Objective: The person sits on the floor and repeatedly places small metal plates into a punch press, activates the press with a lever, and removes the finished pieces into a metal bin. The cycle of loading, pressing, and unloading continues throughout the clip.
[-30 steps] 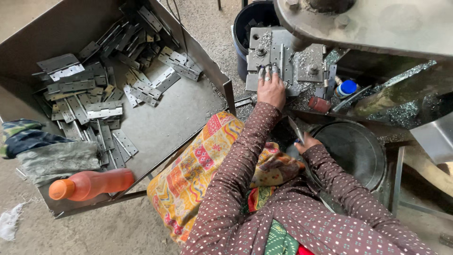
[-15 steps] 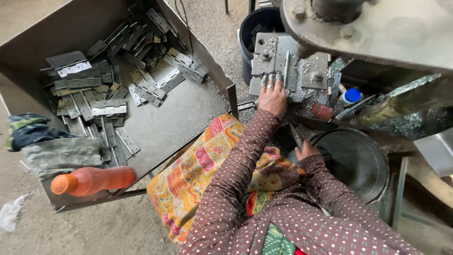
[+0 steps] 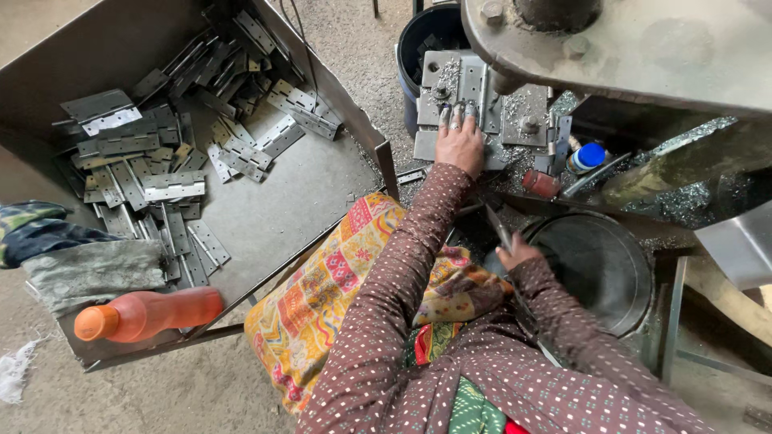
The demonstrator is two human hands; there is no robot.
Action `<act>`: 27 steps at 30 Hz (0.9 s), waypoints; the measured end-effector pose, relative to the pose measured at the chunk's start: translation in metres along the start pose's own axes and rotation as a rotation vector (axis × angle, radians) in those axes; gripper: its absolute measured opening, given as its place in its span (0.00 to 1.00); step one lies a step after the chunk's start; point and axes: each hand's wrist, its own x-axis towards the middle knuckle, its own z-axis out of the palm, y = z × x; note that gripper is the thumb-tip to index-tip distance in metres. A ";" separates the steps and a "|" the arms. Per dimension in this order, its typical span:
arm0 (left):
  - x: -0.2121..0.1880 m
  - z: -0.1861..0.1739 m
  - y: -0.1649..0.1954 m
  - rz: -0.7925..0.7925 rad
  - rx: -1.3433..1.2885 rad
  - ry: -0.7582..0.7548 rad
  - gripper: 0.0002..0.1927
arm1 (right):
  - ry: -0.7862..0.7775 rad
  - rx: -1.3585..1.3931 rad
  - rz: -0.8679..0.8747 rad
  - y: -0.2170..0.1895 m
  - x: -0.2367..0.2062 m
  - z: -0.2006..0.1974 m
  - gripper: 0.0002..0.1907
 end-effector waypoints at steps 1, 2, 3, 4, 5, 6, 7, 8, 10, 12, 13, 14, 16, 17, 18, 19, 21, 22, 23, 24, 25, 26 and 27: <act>-0.001 0.000 0.000 0.003 0.022 -0.012 0.24 | 0.117 -0.013 -0.066 -0.002 -0.004 0.009 0.31; -0.003 0.001 0.001 -0.005 0.007 0.015 0.22 | 0.234 -0.031 -0.138 -0.005 -0.008 0.014 0.31; -0.005 0.002 0.000 -0.017 0.000 0.039 0.20 | 0.196 -0.018 -0.115 -0.004 -0.010 0.018 0.30; -0.008 0.003 -0.002 -0.024 0.001 0.051 0.18 | 0.149 0.008 -0.089 -0.004 -0.011 0.020 0.30; -0.012 0.005 -0.003 -0.008 0.019 0.056 0.18 | 0.096 0.028 -0.050 -0.003 -0.011 0.019 0.29; -0.013 0.007 -0.004 0.008 0.030 0.075 0.18 | 0.048 0.027 -0.063 -0.001 -0.009 0.014 0.33; -0.013 0.007 -0.005 0.019 0.045 0.101 0.17 | 0.005 0.024 -0.083 0.000 -0.006 0.006 0.37; -0.012 0.008 -0.007 0.023 0.037 0.106 0.18 | -0.040 0.023 -0.102 0.000 -0.002 -0.003 0.42; -0.008 0.008 -0.010 0.034 0.024 0.106 0.19 | -0.064 0.043 -0.078 0.001 0.004 -0.026 0.37; 0.004 0.004 -0.015 0.011 0.060 0.099 0.17 | -0.099 0.022 -0.073 -0.001 0.009 -0.041 0.35; 0.010 0.003 -0.014 0.006 0.074 0.098 0.16 | -0.111 -0.011 -0.084 -0.001 0.009 -0.046 0.35; 0.014 0.001 -0.015 -0.016 0.039 0.031 0.16 | -0.115 -0.045 -0.099 -0.002 0.008 -0.046 0.35; 0.023 -0.003 -0.018 -0.065 -0.028 -0.100 0.16 | -0.078 0.014 -0.059 -0.002 0.001 -0.035 0.33; 0.025 -0.003 -0.019 -0.051 -0.009 -0.061 0.16 | -0.064 0.043 -0.039 0.000 -0.004 -0.025 0.32; 0.026 -0.004 -0.019 -0.038 0.011 -0.023 0.16 | -0.004 0.038 -0.042 0.001 -0.009 -0.013 0.31; 0.027 -0.004 -0.020 -0.026 0.033 0.018 0.16 | 0.058 0.034 -0.048 0.000 -0.013 0.002 0.30; 0.027 -0.002 -0.020 -0.045 0.010 -0.010 0.16 | 0.166 0.035 -0.112 -0.001 -0.014 0.021 0.30; 0.027 -0.001 -0.020 -0.057 0.003 -0.023 0.16 | 0.214 0.048 -0.176 -0.003 -0.014 0.026 0.30; 0.028 -0.001 -0.021 -0.060 0.014 -0.025 0.17 | 0.256 0.076 -0.235 -0.006 -0.014 0.027 0.31; 0.028 0.000 -0.022 -0.055 0.019 -0.040 0.17 | 0.127 0.079 -0.158 -0.007 -0.014 0.026 0.32; 0.030 0.000 -0.022 -0.049 0.017 -0.039 0.17 | 0.039 0.080 -0.116 -0.009 -0.011 0.021 0.31; 0.031 -0.001 -0.024 -0.031 0.011 -0.021 0.17 | -0.025 0.093 -0.080 -0.011 -0.013 0.012 0.30; 0.030 -0.003 -0.025 -0.014 0.006 -0.006 0.18 | -0.066 0.098 -0.036 -0.013 -0.015 -0.001 0.29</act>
